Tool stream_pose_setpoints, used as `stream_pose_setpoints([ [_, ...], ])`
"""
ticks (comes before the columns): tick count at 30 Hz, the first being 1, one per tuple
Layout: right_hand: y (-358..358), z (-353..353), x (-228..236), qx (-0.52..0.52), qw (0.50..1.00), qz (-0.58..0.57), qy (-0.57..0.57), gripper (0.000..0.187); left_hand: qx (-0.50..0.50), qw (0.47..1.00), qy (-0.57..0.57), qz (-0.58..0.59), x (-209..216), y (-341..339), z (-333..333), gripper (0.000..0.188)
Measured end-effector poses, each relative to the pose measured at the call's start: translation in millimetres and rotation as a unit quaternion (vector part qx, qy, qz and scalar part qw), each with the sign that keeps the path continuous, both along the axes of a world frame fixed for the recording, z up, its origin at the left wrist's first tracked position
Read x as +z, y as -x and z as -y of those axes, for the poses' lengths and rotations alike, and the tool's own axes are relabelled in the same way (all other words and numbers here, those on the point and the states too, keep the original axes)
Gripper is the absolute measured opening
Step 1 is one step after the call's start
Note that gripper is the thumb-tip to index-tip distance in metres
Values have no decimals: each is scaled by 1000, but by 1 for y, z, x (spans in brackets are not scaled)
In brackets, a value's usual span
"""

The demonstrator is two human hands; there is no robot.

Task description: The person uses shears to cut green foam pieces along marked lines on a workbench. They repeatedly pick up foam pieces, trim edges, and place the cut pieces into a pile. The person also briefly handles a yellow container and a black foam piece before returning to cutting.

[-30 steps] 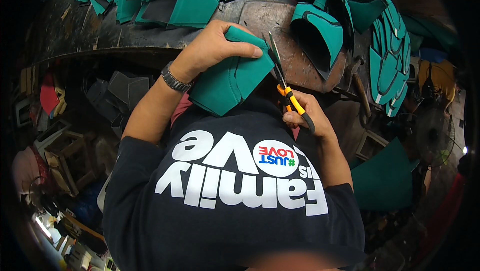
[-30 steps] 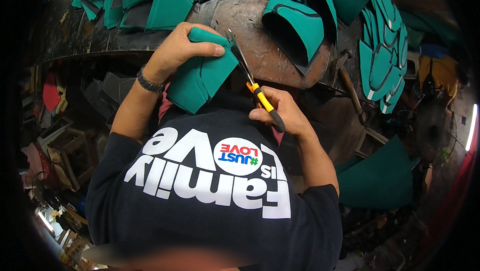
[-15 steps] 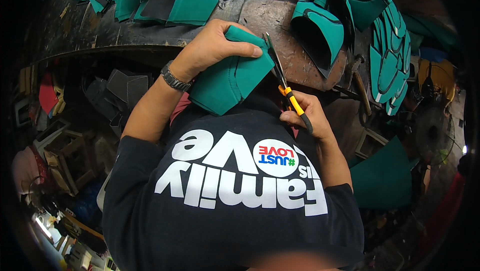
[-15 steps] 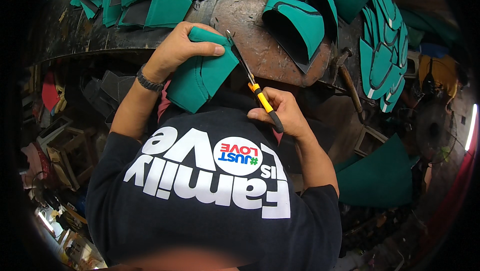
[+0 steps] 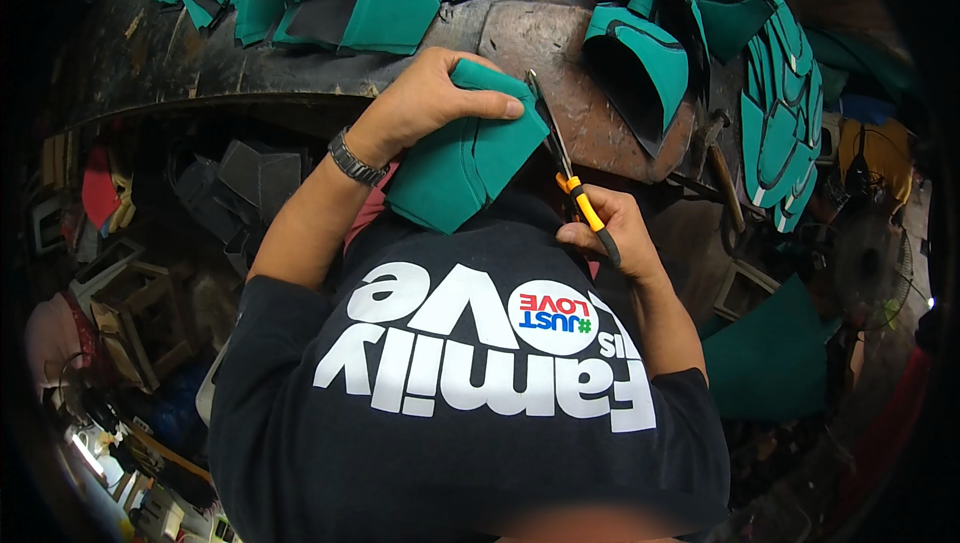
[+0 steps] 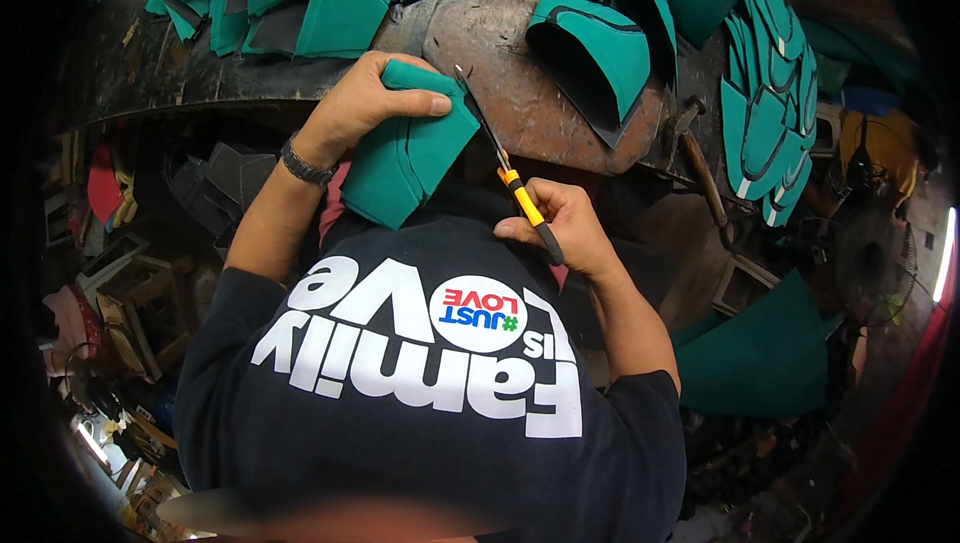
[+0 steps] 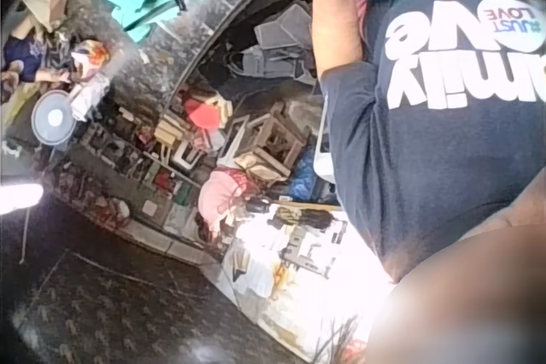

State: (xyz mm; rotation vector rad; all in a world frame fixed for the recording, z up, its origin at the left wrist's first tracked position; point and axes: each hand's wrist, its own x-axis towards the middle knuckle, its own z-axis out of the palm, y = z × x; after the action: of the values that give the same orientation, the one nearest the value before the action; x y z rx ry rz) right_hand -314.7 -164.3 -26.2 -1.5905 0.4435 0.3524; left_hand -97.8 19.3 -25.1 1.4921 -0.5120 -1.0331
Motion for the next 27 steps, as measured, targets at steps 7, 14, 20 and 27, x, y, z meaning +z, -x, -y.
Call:
stream_pose_setpoints([
  [7, -2, -1, 3, -18, 997, -43, -62, 37, -17, 999, 22, -34, -2, 7, 1, 28],
  [14, -5, -5, -5, -14, 999, 37, -19, 34, -16, 1000, 20, -15, 1, 8, 0, 29],
  [20, -8, 2, 4, -72, 997, -9, -29, 28, 1, 979, 35, 199, 60, -53, -27, 35],
  [27, -14, -8, 1, -96, 995, -2, -33, 27, 148, 643, -68, 748, 95, -112, -15, 60],
])
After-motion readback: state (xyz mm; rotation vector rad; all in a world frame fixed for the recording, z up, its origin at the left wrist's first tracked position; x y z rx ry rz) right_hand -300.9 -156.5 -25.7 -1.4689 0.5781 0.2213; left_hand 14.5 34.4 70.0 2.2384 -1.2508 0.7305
